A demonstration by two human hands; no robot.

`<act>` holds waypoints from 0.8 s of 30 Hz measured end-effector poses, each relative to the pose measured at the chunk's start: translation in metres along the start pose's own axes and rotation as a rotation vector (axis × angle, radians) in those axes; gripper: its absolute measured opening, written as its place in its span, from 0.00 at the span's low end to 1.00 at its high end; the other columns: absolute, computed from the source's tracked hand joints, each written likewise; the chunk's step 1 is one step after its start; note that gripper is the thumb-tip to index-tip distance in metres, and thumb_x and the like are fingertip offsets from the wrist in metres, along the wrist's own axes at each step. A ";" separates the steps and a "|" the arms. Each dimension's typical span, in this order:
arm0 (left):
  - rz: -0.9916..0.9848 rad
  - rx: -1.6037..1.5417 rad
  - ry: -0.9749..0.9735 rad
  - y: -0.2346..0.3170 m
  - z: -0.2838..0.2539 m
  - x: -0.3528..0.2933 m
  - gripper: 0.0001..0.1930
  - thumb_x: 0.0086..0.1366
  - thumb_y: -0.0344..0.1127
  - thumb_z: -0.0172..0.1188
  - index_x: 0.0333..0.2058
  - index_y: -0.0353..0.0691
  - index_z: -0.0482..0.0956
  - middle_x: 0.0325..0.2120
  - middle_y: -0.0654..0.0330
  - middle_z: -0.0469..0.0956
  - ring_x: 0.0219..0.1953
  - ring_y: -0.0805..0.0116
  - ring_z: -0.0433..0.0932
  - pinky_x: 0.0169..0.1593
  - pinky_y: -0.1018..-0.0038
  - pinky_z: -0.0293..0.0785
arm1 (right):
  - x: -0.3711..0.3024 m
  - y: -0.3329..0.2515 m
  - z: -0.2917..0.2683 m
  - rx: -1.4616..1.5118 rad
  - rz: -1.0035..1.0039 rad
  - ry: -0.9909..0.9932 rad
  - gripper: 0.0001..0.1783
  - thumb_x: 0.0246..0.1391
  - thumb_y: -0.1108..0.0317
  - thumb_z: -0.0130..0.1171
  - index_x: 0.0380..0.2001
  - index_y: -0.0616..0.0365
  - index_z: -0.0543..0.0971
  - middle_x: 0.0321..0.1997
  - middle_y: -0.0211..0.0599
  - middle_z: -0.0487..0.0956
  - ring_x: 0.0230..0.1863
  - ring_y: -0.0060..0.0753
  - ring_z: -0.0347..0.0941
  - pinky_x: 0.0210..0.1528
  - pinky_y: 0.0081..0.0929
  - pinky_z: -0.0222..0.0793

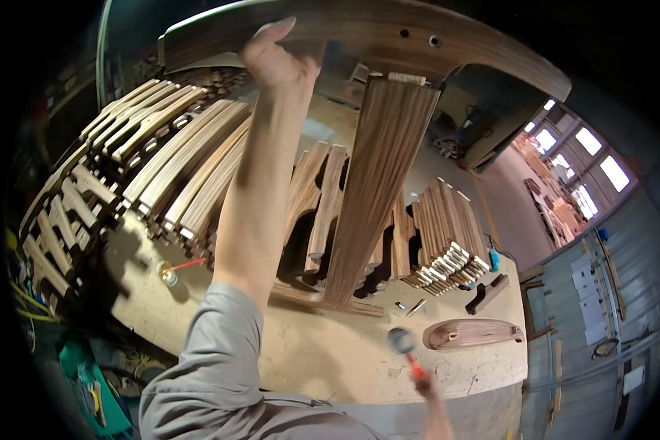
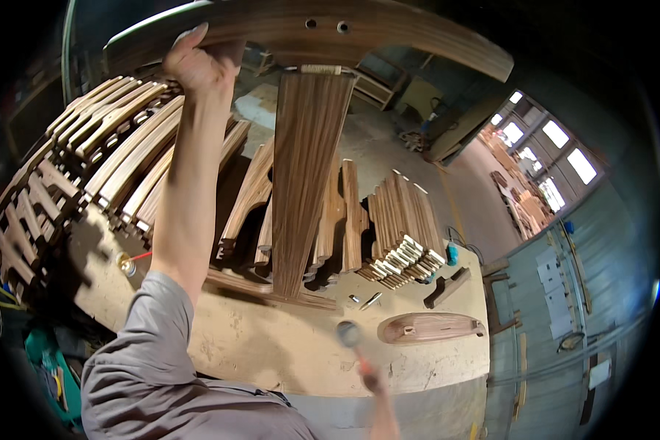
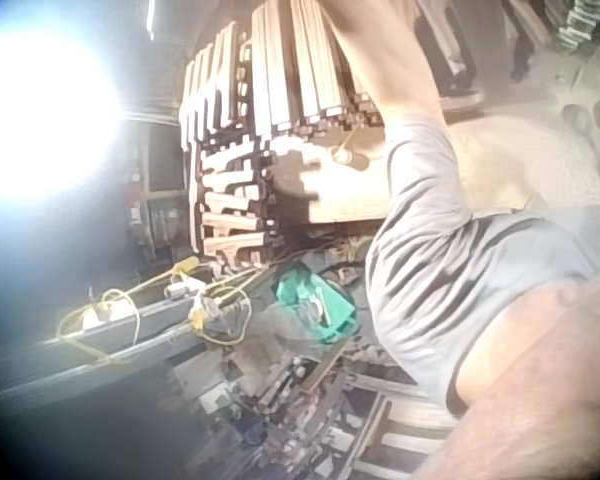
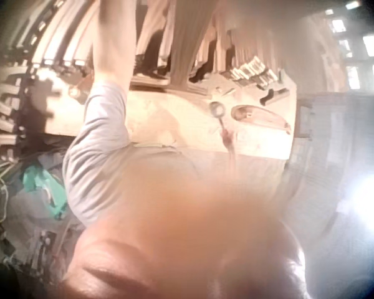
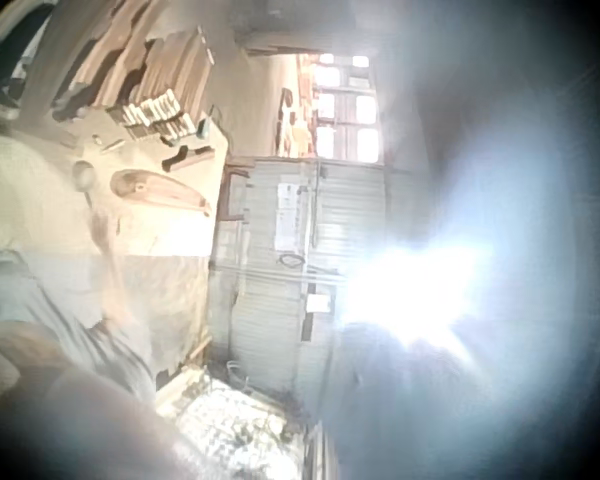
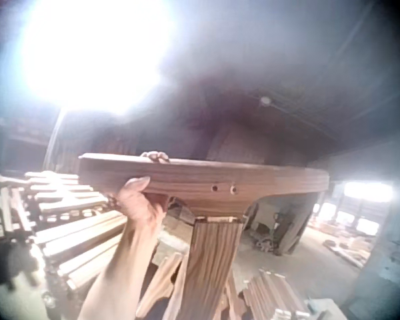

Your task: The person assembles a wooden chair frame by fitting curved legs into a seat structure. They then measure and cut a white rectangular strip using a tape measure and a miter saw, and finally fit the cut piece into the chair frame.

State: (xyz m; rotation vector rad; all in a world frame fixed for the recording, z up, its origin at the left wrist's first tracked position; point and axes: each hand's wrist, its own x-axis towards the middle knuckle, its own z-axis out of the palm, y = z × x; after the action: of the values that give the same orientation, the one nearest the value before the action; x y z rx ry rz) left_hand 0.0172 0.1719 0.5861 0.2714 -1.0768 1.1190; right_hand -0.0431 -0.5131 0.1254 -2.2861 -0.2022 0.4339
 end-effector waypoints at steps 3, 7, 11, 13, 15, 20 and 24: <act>0.009 -0.022 0.031 -0.004 0.000 -0.006 0.24 0.41 0.27 0.61 0.43 0.32 0.73 0.41 0.52 0.75 0.51 0.54 0.74 0.62 0.61 0.67 | -0.045 -0.208 -0.105 -0.282 -0.139 0.290 0.06 0.60 0.68 0.60 0.37 0.59 0.79 0.29 0.33 0.80 0.31 0.29 0.78 0.26 0.28 0.74; -0.013 0.045 0.000 0.006 0.017 -0.015 0.25 0.42 0.28 0.63 0.44 0.33 0.74 0.42 0.53 0.75 0.52 0.54 0.73 0.63 0.60 0.66 | -0.055 -0.455 -0.170 -0.426 -0.591 0.613 0.09 0.54 0.71 0.60 0.38 0.60 0.74 0.28 0.32 0.74 0.26 0.24 0.70 0.28 0.27 0.66; -0.066 0.049 -0.076 0.020 0.004 -0.008 0.27 0.46 0.28 0.60 0.49 0.33 0.74 0.46 0.52 0.76 0.56 0.53 0.73 0.66 0.54 0.65 | -0.060 -0.629 -0.234 -0.951 -0.433 1.049 0.10 0.57 0.66 0.56 0.38 0.61 0.78 0.30 0.40 0.79 0.32 0.28 0.75 0.34 0.30 0.69; -0.041 -0.084 -0.042 -0.002 0.005 -0.017 0.26 0.45 0.27 0.59 0.48 0.34 0.77 0.47 0.52 0.78 0.56 0.53 0.75 0.66 0.54 0.68 | -0.113 -0.705 -0.211 -1.205 -0.424 1.158 0.10 0.55 0.67 0.56 0.38 0.61 0.78 0.29 0.39 0.79 0.31 0.28 0.75 0.32 0.30 0.70; -0.039 -0.081 -0.045 0.005 0.002 -0.009 0.26 0.44 0.27 0.60 0.48 0.34 0.77 0.47 0.52 0.79 0.55 0.53 0.76 0.66 0.53 0.68 | -0.110 -0.740 -0.180 -1.295 -0.520 1.089 0.10 0.53 0.68 0.56 0.38 0.61 0.78 0.28 0.38 0.78 0.29 0.28 0.75 0.30 0.29 0.70; -0.004 0.016 -0.049 0.017 0.023 -0.010 0.26 0.45 0.28 0.64 0.47 0.33 0.73 0.42 0.54 0.75 0.53 0.55 0.73 0.64 0.55 0.66 | -0.104 -0.766 -0.108 -1.507 -0.568 0.797 0.11 0.49 0.71 0.55 0.38 0.61 0.78 0.25 0.35 0.78 0.26 0.28 0.75 0.26 0.29 0.70; -0.068 -0.056 -0.065 0.015 0.023 -0.012 0.28 0.44 0.27 0.64 0.48 0.34 0.72 0.44 0.54 0.74 0.54 0.55 0.73 0.65 0.56 0.66 | -0.115 -0.800 -0.113 -1.547 -0.353 0.601 0.13 0.46 0.73 0.54 0.38 0.61 0.77 0.22 0.33 0.77 0.23 0.28 0.75 0.23 0.29 0.71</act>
State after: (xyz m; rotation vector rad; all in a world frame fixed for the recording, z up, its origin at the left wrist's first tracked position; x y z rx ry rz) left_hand -0.0084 0.1566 0.5833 0.3002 -1.1465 1.0234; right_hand -0.1154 -0.0780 0.8120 -3.5531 -0.8164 -0.9584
